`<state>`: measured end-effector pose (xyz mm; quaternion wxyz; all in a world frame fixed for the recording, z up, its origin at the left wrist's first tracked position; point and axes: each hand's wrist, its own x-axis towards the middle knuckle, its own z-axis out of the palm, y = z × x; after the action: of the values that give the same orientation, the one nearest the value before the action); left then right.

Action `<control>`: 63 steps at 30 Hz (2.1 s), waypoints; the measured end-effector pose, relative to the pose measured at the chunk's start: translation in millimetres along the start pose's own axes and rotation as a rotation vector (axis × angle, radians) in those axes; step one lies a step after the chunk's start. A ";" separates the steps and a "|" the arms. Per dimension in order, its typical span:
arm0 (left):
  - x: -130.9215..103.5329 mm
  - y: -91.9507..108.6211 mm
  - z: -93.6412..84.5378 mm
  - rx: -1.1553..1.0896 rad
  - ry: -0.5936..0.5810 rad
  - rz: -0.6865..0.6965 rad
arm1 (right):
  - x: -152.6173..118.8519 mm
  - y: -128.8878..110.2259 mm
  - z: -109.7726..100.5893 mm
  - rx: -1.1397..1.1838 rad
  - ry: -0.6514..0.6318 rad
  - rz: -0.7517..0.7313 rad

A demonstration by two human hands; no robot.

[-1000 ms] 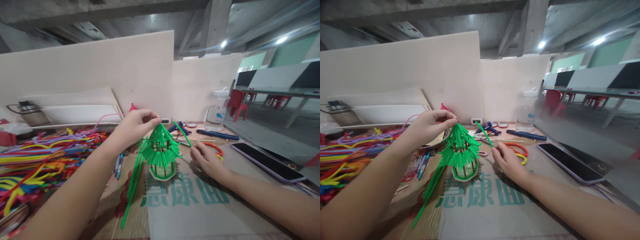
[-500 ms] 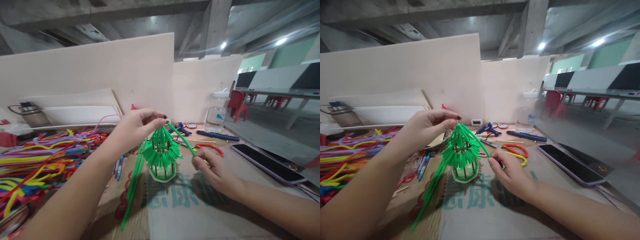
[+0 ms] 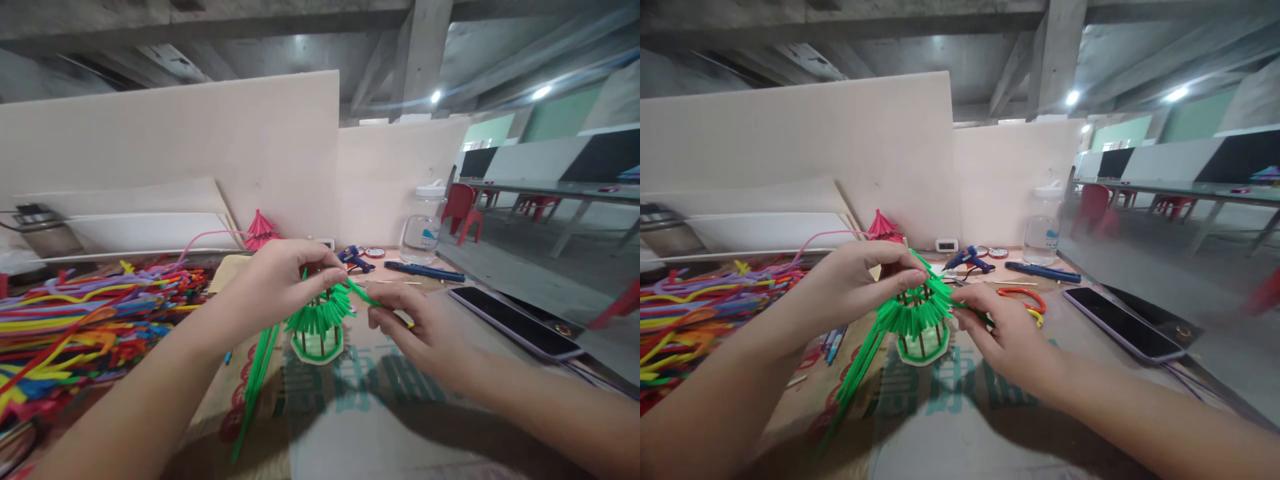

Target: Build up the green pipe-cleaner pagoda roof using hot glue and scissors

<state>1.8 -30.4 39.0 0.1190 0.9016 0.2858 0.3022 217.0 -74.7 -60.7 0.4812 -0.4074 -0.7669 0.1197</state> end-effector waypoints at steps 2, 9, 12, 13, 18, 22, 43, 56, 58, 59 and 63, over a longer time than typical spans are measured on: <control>0.4 0.5 0.2 -0.018 -0.010 -0.011 | -0.3 -1.9 -1.6 -0.060 -0.041 -0.039; 1.0 -10.8 -16.5 -0.337 0.124 -0.196 | 8.2 11.0 -7.1 -0.058 -0.223 -0.025; 1.1 -19.4 -26.5 -0.505 0.215 -0.213 | 25.0 43.3 -8.6 -0.148 -0.141 0.063; 1.3 -22.0 -29.0 -0.534 0.244 -0.217 | 31.1 56.9 -8.6 -0.182 -0.109 0.112; 4.1 -31.8 -32.0 -0.356 0.291 -0.258 | 54.6 118.2 -7.6 -0.336 -0.126 0.282; 7.9 -39.4 -24.6 0.019 0.294 -0.260 | 69.4 146.5 -5.8 -0.360 -0.118 0.344; 9.5 -51.6 -9.1 0.061 0.135 -0.187 | 107.9 152.7 14.0 -0.151 -0.082 0.563; 7.6 -45.8 -21.3 0.159 0.198 -0.185 | 51.7 22.7 -19.1 0.265 0.206 0.166; 7.4 -43.7 -23.8 0.179 0.192 -0.192 | 50.3 13.7 -21.9 0.166 0.218 0.184; 7.5 -43.1 -24.1 0.187 0.185 -0.190 | 49.9 10.2 -23.7 0.117 0.236 0.187; 8.6 -43.0 -21.0 0.204 0.158 -0.196 | 48.6 4.7 -30.5 0.058 0.201 0.082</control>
<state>-24.5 10.2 43.0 0.0329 0.8503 0.4099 0.3285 235.0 -42.1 -16.8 0.5621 -0.4343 -0.6935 0.1202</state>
